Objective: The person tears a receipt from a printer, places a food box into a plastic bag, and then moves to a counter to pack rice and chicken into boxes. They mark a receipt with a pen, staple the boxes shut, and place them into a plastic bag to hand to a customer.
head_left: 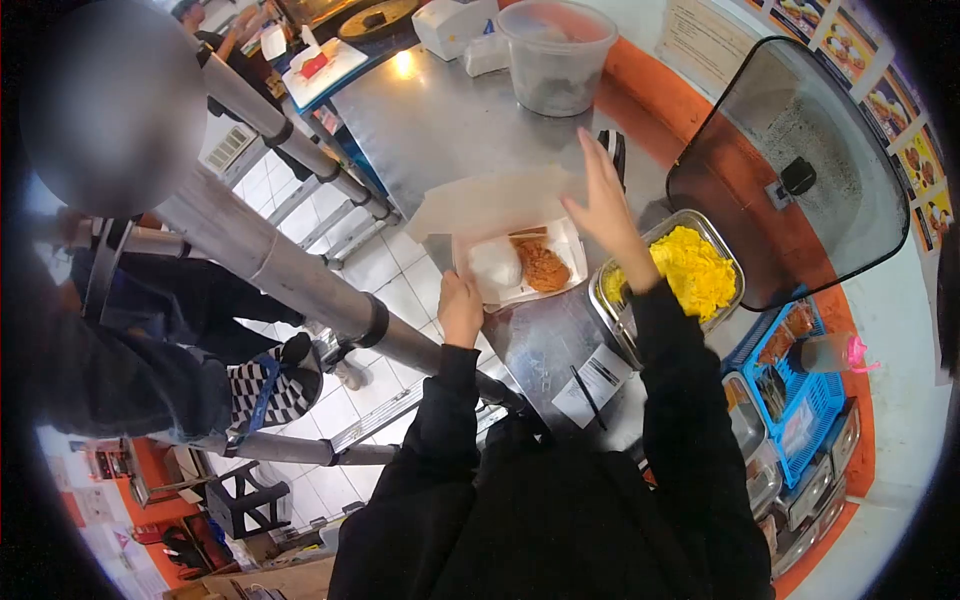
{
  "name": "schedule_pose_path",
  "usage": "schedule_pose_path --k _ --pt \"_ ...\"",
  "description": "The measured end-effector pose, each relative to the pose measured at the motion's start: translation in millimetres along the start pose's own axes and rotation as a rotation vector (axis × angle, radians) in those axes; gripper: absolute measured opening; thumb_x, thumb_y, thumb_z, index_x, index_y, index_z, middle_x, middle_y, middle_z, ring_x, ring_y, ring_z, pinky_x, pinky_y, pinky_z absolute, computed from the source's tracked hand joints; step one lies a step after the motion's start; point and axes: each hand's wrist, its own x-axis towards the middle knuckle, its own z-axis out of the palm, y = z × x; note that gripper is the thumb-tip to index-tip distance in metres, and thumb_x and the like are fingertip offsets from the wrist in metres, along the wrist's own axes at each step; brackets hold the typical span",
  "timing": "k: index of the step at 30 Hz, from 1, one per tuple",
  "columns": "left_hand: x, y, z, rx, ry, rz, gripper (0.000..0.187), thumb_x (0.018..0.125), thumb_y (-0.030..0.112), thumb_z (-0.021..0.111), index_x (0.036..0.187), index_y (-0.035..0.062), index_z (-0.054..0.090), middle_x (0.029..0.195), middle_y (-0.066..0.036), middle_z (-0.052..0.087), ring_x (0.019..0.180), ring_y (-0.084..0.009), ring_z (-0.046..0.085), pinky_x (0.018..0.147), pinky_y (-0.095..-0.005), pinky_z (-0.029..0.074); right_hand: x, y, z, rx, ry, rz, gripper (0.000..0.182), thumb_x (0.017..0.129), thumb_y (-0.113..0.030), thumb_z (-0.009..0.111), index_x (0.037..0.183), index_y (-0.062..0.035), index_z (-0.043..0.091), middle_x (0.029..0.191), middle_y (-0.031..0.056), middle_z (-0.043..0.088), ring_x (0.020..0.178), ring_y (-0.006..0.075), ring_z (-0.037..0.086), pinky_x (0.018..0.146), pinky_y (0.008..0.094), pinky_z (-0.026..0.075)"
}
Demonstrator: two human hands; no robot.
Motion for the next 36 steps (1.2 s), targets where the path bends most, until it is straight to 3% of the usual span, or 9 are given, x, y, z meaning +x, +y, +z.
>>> schedule_pose_path --k 6,8,10,13,16,21,26,32,36 --pt "35 44 -47 -0.031 0.692 0.574 0.053 0.073 0.018 0.058 0.114 -0.0055 0.035 0.111 -0.020 0.039 0.103 -0.0351 0.036 0.088 -0.0416 0.029 7 38 25 0.111 -0.699 0.308 0.038 0.062 -0.003 0.060 0.099 -0.0121 0.059 0.108 0.0138 0.052 0.090 0.0314 0.055 0.071 0.0351 0.045" --pt "43 26 -50 -0.090 0.499 0.557 0.053 0.068 0.008 0.059 0.116 0.0009 0.039 0.114 -0.019 0.040 0.108 -0.0326 0.036 0.091 -0.0413 0.028 -18 39 9 0.248 -0.640 0.246 0.032 0.064 -0.002 0.057 0.093 -0.0123 0.062 0.095 0.0135 0.057 0.084 0.0292 0.057 0.071 0.0331 0.045" --pt "36 12 -54 0.270 -0.173 0.782 0.052 0.064 -0.002 0.054 0.114 0.0118 0.048 0.118 -0.015 0.039 0.106 -0.0318 0.040 0.093 -0.0412 0.027 -46 31 3 0.380 -0.580 0.179 0.026 0.065 -0.002 0.055 0.087 -0.0124 0.065 0.082 0.0133 0.061 0.078 0.0269 0.059 0.071 0.0311 0.045" --pt "7 -6 -12 -0.195 0.005 0.585 0.052 0.067 -0.006 0.042 0.112 0.0166 0.051 0.116 -0.016 0.044 0.112 -0.0282 0.039 0.092 -0.0381 0.031 -94 20 20 0.162 -0.198 -0.139 0.037 0.066 0.003 0.050 0.097 -0.0140 0.061 0.096 0.0131 0.059 0.091 0.0263 0.056 0.079 0.0270 0.042" --pt "9 3 -10 -0.469 -0.021 0.412 0.048 0.072 -0.006 0.035 0.113 0.0135 0.050 0.111 -0.015 0.048 0.105 -0.0263 0.045 0.084 -0.0341 0.038 -100 1 29 0.506 -0.162 0.418 0.041 0.069 0.003 0.047 0.104 -0.0153 0.058 0.108 0.0125 0.054 0.102 0.0263 0.051 0.086 0.0261 0.038" --pt "36 34 -52 -0.938 -0.509 -0.124 0.035 0.082 0.008 0.034 0.113 0.0139 0.049 0.080 -0.001 0.051 0.065 -0.0052 0.046 0.048 -0.0163 0.037 -41 23 4 0.361 -0.663 0.515 0.034 0.075 -0.013 0.049 0.109 -0.0136 0.054 0.099 0.0104 0.058 0.083 0.0200 0.058 0.069 0.0296 0.044" --pt "38 9 -35 -0.789 -0.589 -0.022 0.033 0.082 0.019 0.043 0.115 0.0124 0.045 0.088 -0.005 0.054 0.074 -0.0114 0.052 0.057 -0.0202 0.041 -36 11 -9 0.621 -0.845 0.819 0.045 0.077 -0.031 0.054 0.117 -0.0107 0.047 0.108 0.0103 0.054 0.089 0.0215 0.055 0.074 0.0278 0.042" --pt "-1 26 -32 -0.686 -0.377 0.134 0.050 0.076 0.027 0.060 0.119 0.0112 0.040 0.109 -0.014 0.049 0.099 -0.0190 0.046 0.085 -0.0309 0.037 -78 27 5 0.817 -0.811 0.469 0.069 0.067 -0.029 0.067 0.126 -0.0095 0.036 0.134 0.0205 0.021 0.126 0.0240 0.018 0.097 0.0277 0.022" --pt "0 8 -16 -0.328 -0.103 0.592 0.045 0.073 0.015 0.061 0.117 0.0129 0.048 0.131 -0.017 0.028 0.106 -0.0232 0.046 0.082 -0.0277 0.041 -74 15 -8 0.305 -0.775 0.214 0.057 0.069 -0.008 0.060 0.123 -0.0136 0.041 0.133 0.0192 0.024 0.114 0.0314 0.038 0.095 0.0302 0.029"
